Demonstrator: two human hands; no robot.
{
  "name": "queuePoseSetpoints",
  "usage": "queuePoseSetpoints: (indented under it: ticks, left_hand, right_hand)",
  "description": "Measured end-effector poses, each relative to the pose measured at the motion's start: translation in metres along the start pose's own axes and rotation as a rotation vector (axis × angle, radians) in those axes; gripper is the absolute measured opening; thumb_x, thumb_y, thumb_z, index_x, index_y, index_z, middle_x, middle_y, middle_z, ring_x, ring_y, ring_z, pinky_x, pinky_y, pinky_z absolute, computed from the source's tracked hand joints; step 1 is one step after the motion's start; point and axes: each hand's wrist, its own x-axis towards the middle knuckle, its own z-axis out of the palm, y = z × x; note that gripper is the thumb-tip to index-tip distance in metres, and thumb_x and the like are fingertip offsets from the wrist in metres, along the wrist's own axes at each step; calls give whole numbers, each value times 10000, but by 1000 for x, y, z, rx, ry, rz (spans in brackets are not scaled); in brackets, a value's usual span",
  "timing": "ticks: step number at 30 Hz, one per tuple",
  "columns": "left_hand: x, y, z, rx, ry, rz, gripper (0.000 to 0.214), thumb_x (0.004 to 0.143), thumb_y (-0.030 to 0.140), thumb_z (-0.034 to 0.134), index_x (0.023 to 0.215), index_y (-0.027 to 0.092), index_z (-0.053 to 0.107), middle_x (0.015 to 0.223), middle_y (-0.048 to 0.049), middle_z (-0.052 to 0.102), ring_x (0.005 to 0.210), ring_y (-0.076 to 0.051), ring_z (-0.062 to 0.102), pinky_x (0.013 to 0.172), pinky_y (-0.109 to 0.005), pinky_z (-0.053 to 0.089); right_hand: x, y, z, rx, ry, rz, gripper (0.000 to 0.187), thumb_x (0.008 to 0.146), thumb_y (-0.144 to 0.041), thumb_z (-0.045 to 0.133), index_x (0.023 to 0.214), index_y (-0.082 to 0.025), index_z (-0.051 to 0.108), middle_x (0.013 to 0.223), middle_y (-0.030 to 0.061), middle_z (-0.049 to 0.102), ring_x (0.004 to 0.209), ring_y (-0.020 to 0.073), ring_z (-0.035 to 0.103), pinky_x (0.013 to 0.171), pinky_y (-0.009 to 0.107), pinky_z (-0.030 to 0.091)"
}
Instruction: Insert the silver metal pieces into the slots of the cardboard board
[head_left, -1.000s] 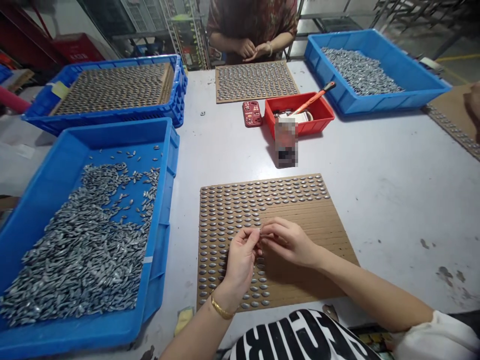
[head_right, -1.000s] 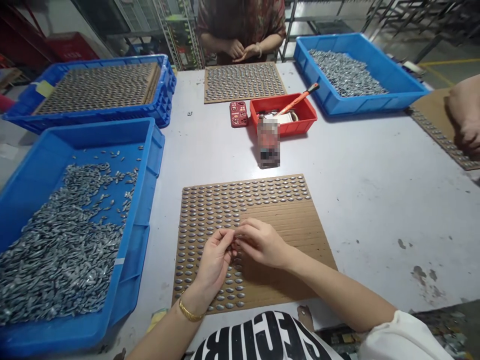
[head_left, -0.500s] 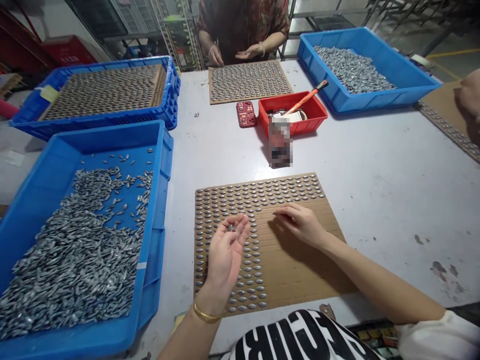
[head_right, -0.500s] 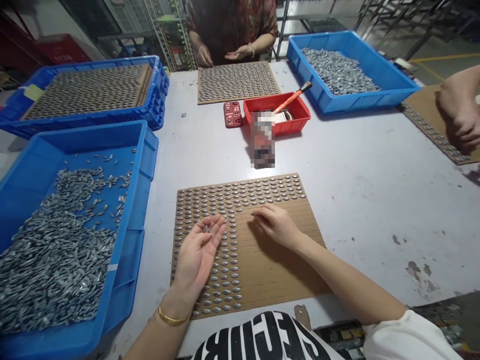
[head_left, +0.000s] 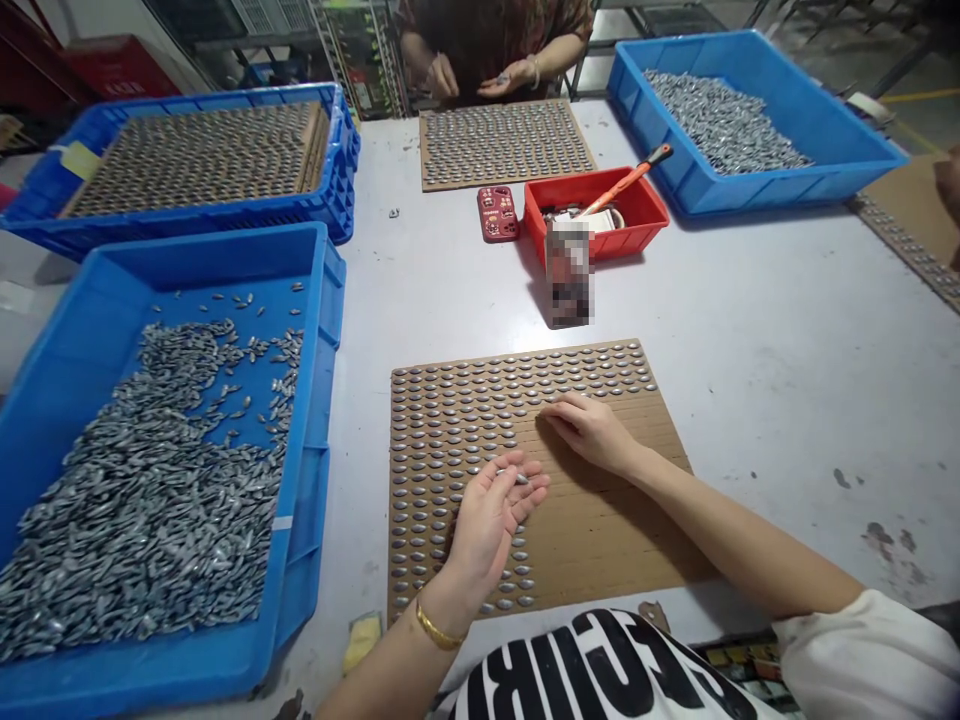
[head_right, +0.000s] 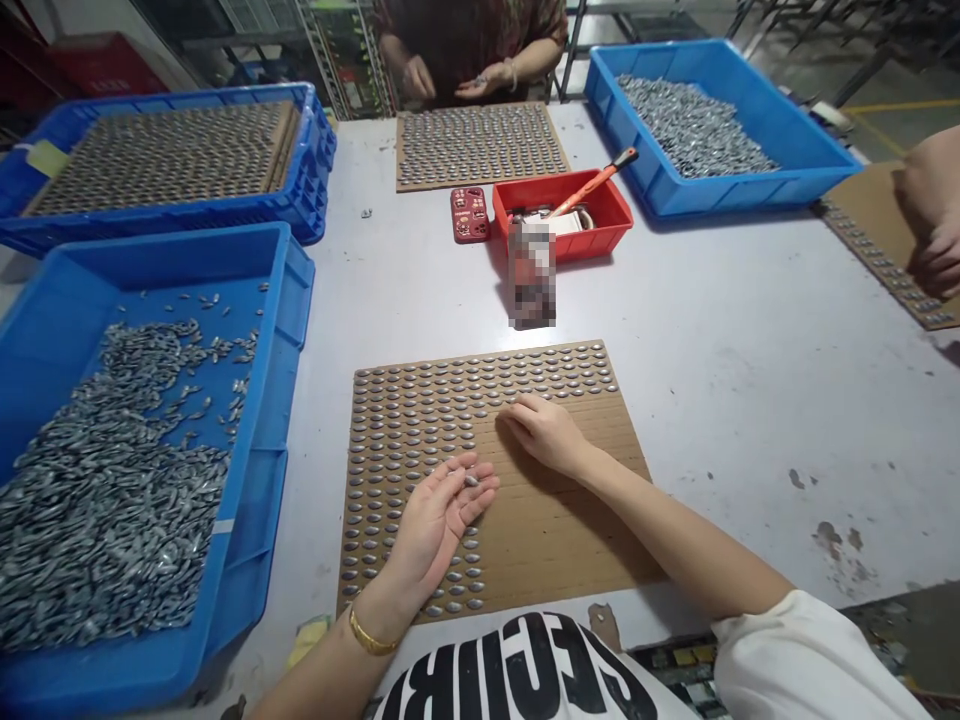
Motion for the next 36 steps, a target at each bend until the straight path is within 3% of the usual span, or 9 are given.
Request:
queuePoseSetpoints:
  ticks: [4,12,18,30,36]
  left_hand:
    - [-3,-2,1,56,-27,0,256,757,129,695,994,128,599,1056,-130,692,992,-207,667,874,-277,520]
    - [-2,-6,0,119,-62,16,252,774,209,685,996,114,614,850,-97,704,701,-133,666,675,-242,528]
    - [-2,-7,1,142,-46,19,248,736,227,716,954,125,652,807,-51,662,664,-109,622,630,-224,503]
    - [-2,-12,-1,180,-31,15,278,688,265,752,928,144,678,741,-9,606,623,-90,564,598,-220,475]
    - [0,-8,0,150,12,24,298,697,307,740,934,136,679,768,-43,640,636,-108,582,605,-237,480]
  right_hand:
    - [1,0,0,-18,-6,-8,180,935,-172,462,967,-202,636,898,59,647,805,158,599,708,261,472]
    - [0,1,-2,29,6,-4,179,937,-181,459,951,-200,637,893,63,646,789,158,597,695,269,475]
    - [-1,2,-2,29,10,7,175,936,-188,469,958,-198,643,916,66,651,796,157,607,700,263,477]
    - [7,-6,6,-189,-43,30,215,939,-187,454,952,-207,668,927,54,646,812,135,586,662,211,419]
    - [6,-5,6,-256,-67,15,193,920,-167,462,925,-193,653,895,59,623,772,134,558,613,209,385]
